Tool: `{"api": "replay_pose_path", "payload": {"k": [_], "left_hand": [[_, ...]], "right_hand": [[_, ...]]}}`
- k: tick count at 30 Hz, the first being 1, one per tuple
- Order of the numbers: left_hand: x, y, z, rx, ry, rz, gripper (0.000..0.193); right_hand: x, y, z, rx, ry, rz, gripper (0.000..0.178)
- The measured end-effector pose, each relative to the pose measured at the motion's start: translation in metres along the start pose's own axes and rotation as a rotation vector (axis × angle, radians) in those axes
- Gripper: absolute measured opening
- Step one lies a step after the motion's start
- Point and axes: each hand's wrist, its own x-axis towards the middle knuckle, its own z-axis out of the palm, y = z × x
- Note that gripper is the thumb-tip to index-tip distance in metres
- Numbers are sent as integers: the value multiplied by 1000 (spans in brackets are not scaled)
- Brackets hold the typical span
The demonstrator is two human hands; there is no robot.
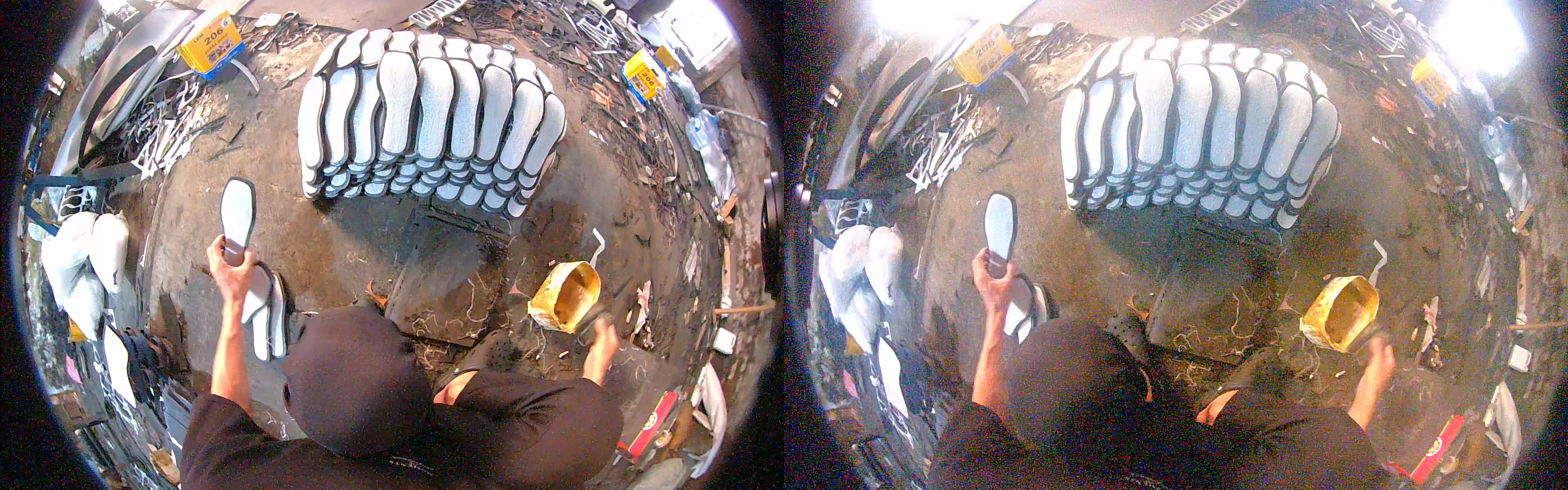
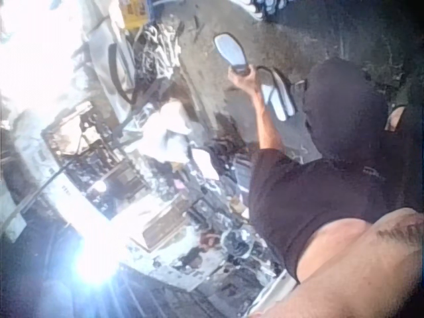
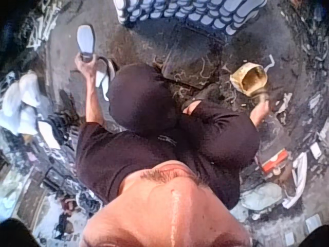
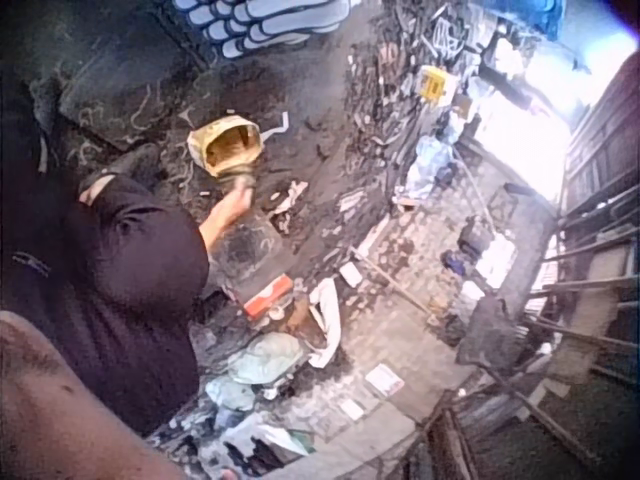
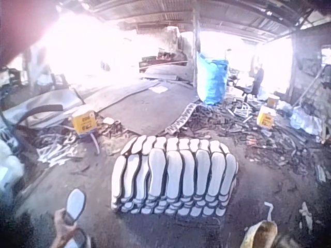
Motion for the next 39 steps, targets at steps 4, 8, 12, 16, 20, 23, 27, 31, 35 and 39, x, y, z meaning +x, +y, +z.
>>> {"api": "replay_pose_path", "payload": {"k": [4, 8, 12, 16, 20, 23, 27, 31, 35, 39], "left_hand": [[-71, 54, 59, -408, -30, -256, 56], [-125, 149, 93, -463, -34, -248, 60], [-157, 261, 102, -433, -477, 66, 67], [-190, 277, 127, -387, -798, 249, 90], [-208, 260, 129, -206, -886, 419, 83], [-214, 250, 115, -222, -920, 482, 84], [-218, 226, 90, -86, -1075, 496, 86], [-218, 228, 92, -136, -1078, 454, 87], [-218, 232, 90, -165, -1083, 446, 84], [-215, 232, 88, -171, -1082, 440, 83]], "right_hand": [[-50, -19, 28, 8, -312, 142, 54], [-79, -146, 42, 43, -88, 41, 81], [-55, -223, 42, 241, 22, -171, 80], [-73, -266, 125, 250, -147, -376, 35], [-112, -209, 255, 262, -389, -493, 22], [-131, -131, 305, -219, -449, -429, 37], [-119, -82, 333, -299, -316, -509, 37], [-82, -118, 356, -473, -413, -611, 31], [-54, -138, 371, -564, -776, -1054, 33], [-35, -165, 370, -530, -1029, -1191, 33]]}}
